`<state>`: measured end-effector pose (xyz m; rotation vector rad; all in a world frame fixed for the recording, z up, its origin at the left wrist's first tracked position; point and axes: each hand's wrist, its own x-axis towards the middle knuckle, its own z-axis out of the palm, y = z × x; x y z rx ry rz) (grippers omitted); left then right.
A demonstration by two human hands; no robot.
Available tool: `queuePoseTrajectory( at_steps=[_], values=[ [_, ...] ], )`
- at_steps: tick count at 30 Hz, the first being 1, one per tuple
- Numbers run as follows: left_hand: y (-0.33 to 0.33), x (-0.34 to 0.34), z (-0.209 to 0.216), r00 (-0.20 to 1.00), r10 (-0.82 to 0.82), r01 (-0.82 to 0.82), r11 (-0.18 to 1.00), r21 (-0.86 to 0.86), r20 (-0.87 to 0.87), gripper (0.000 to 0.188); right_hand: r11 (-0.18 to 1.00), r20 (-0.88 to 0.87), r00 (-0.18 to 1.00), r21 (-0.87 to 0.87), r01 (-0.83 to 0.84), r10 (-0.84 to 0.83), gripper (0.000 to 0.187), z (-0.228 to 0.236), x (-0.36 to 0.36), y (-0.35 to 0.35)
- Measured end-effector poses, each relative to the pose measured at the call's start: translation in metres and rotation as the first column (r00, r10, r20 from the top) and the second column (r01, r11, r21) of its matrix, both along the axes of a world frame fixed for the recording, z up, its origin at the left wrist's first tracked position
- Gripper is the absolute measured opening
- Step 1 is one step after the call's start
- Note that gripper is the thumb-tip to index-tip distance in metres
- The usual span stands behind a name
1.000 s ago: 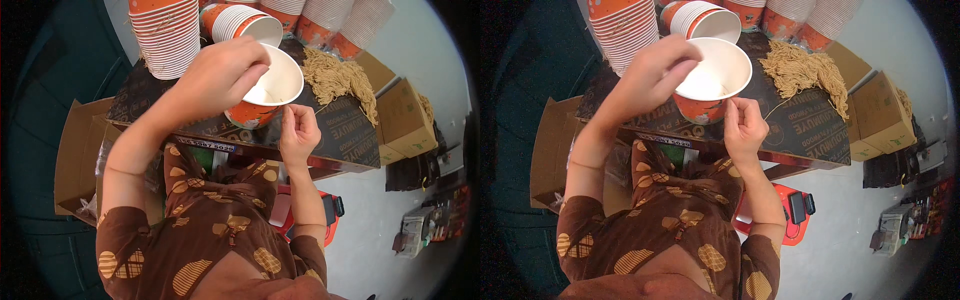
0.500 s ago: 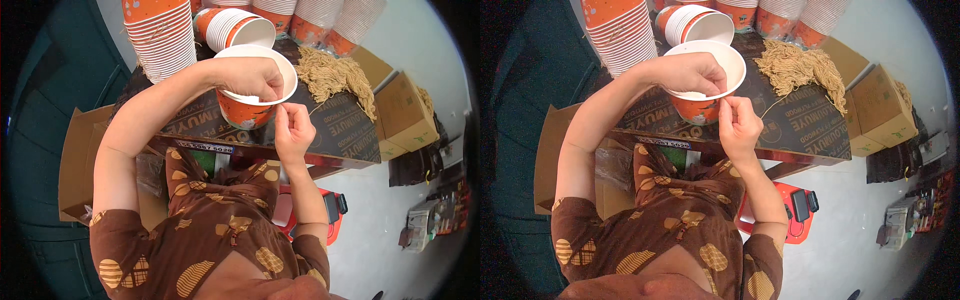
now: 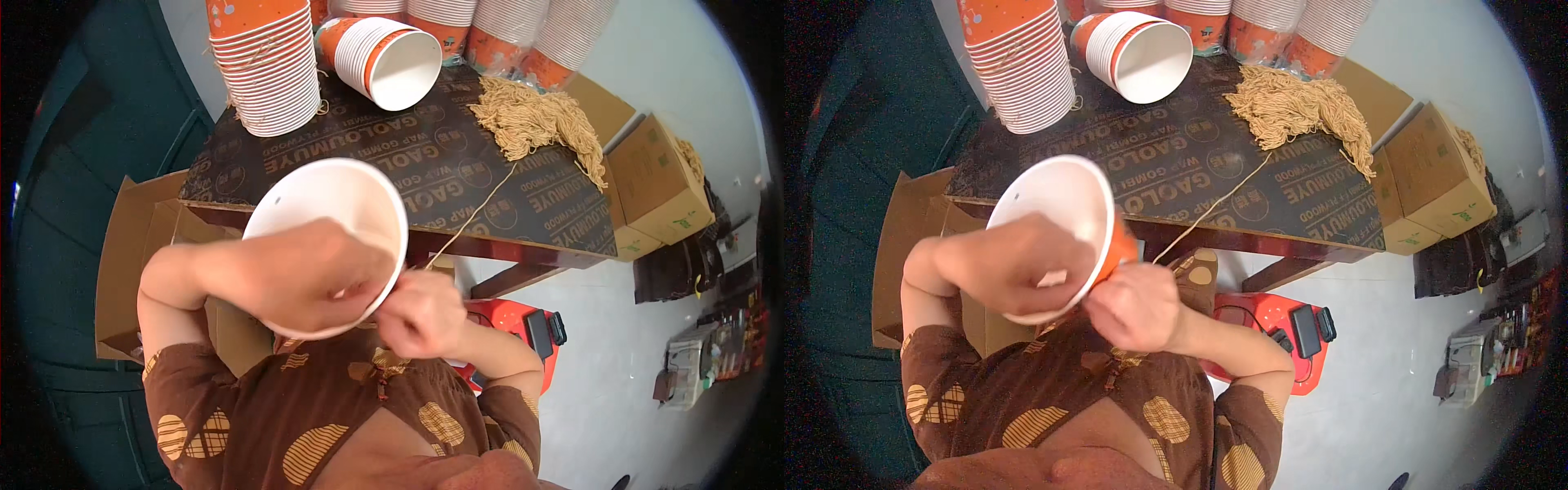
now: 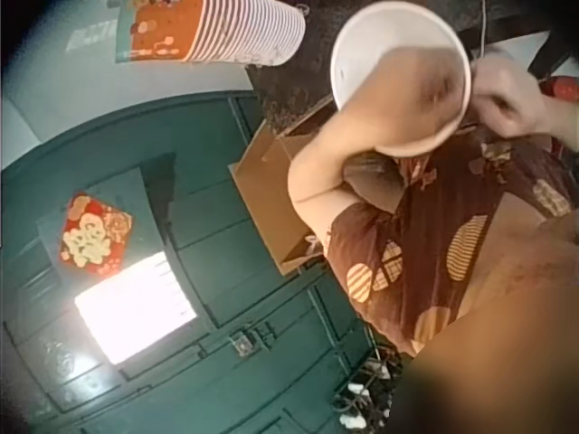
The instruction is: Manually attaching string handles to paper buckets.
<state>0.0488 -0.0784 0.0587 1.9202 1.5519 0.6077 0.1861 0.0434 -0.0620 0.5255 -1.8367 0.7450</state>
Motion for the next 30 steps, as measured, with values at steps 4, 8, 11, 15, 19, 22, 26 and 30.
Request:
queuePoseTrajectory(
  at_steps=[4,8,11,15,19,22,26,30],
  values=[
    [-0.027,0.000,-0.029,0.990,0.057,-0.045,0.994,-0.095,0.126,0.007,0.990,0.046,0.990,-0.043,-0.132,0.133,0.028,-0.020,-0.005,-0.023],
    [-0.025,-0.034,-0.094,0.938,0.204,-0.129,0.956,-0.264,0.281,0.009,0.985,0.319,0.942,-0.169,-0.047,0.100,0.016,-0.059,-0.017,-0.032],
    [-0.024,-0.057,-0.145,0.896,0.354,-0.233,0.889,-0.395,0.268,0.006,0.981,0.529,0.847,-0.187,0.057,0.052,0.007,-0.080,-0.026,-0.037],
    [-0.019,-0.057,-0.190,0.807,0.495,-0.277,0.799,-0.534,0.323,0.005,0.998,0.690,0.723,-0.011,0.065,-0.039,0.012,-0.105,-0.022,-0.033],
    [-0.015,-0.044,-0.197,0.759,0.498,-0.299,0.839,-0.454,0.420,0.007,0.991,0.746,0.662,-0.013,0.131,-0.078,0.011,-0.113,-0.006,-0.024],
    [-0.012,-0.042,-0.200,0.733,0.442,-0.251,0.882,-0.399,0.517,0.008,0.972,0.754,0.656,-0.138,0.188,-0.019,0.008,-0.101,0.006,-0.019],
    [-0.006,-0.034,-0.185,0.768,0.408,-0.225,0.893,-0.390,0.493,0.008,0.933,0.780,0.624,-0.255,0.254,0.044,0.007,-0.090,0.018,-0.017],
    [0.003,-0.035,-0.181,0.813,0.334,-0.175,0.921,-0.347,0.476,0.007,0.833,0.766,0.559,-0.506,0.222,0.316,0.012,-0.093,0.015,-0.018]
  ],
)
